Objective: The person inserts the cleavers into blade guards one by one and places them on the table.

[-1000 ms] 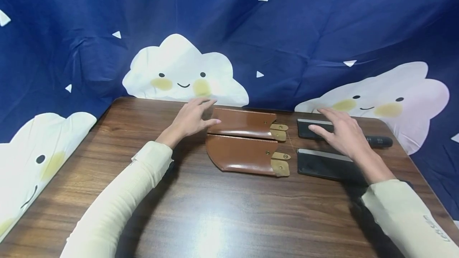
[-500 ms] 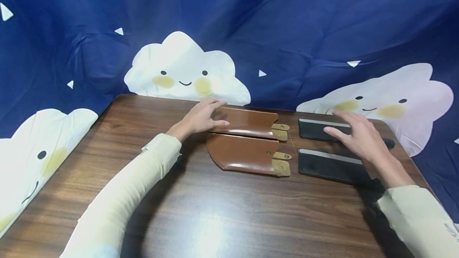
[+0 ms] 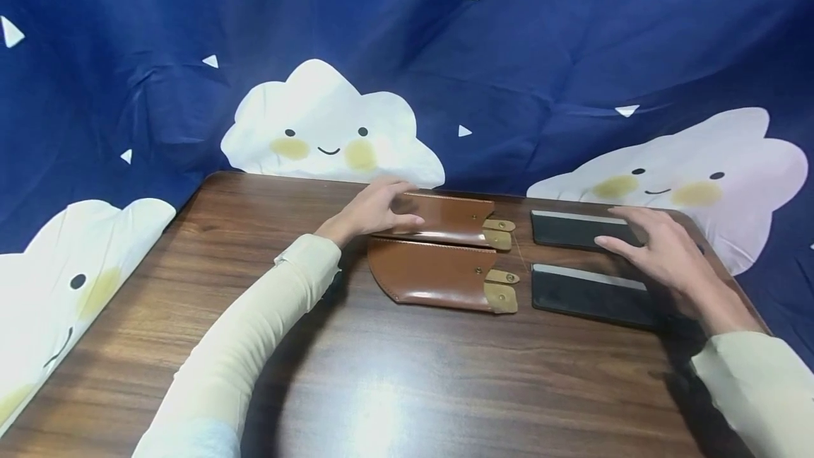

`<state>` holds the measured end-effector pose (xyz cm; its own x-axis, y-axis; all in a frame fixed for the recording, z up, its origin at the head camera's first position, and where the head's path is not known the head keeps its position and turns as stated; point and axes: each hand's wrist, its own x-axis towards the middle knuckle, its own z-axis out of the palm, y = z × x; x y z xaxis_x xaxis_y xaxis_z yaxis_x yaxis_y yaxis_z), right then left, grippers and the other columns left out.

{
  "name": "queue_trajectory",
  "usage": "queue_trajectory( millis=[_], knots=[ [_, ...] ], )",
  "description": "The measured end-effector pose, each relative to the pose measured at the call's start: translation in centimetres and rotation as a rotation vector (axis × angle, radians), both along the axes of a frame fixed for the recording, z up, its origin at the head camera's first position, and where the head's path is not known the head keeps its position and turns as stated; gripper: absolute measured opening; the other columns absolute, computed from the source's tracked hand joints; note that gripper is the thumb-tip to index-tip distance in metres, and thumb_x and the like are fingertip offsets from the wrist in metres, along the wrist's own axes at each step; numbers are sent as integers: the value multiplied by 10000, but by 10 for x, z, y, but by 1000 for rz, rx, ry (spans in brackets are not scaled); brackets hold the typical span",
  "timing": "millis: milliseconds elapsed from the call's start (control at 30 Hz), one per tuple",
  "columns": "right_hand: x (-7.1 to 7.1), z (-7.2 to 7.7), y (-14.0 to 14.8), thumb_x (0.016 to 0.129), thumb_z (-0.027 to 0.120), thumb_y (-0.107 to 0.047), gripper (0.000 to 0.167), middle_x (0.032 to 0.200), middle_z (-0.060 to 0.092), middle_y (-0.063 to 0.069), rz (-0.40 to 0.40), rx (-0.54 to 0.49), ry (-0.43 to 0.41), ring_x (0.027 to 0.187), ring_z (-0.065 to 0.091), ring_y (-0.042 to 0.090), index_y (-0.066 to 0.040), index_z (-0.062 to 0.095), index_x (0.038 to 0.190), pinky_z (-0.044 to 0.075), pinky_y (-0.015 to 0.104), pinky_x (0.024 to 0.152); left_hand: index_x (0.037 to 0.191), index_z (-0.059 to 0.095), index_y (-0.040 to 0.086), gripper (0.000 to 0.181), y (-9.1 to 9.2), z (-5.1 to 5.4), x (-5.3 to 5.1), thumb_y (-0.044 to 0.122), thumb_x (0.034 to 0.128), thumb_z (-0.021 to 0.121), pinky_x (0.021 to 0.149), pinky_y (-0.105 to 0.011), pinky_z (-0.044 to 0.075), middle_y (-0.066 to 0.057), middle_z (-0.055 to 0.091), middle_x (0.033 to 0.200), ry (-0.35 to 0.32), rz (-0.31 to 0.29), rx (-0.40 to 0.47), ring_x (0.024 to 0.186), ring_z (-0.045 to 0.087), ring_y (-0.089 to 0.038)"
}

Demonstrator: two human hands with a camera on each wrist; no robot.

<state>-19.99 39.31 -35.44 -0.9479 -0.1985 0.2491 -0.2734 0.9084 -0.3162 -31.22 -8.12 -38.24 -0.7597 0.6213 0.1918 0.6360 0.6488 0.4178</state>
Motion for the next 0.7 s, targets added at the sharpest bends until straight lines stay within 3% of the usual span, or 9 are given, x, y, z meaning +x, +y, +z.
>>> queue_trajectory(
  millis=[233,700],
  knots=[
    [1,-5,17,870,812,-331,614,1302,586,323,19,-5,16,1184,518,524,38,616,1320,366,664,943,1440,570,96,720,5,-3,-6,499,873,756,1146,-369,321,-82,572,1434,-9,-28,15,1368,458,-242],
    [-2,-13,44,853,823,-350,681,1237,612,352,-19,-77,-94,1187,510,540,67,589,1338,356,694,933,1444,558,78,788,20,-4,-14,550,843,753,1139,-345,328,-82,585,1420,-43,-35,-35,1351,482,-231]
  ],
)
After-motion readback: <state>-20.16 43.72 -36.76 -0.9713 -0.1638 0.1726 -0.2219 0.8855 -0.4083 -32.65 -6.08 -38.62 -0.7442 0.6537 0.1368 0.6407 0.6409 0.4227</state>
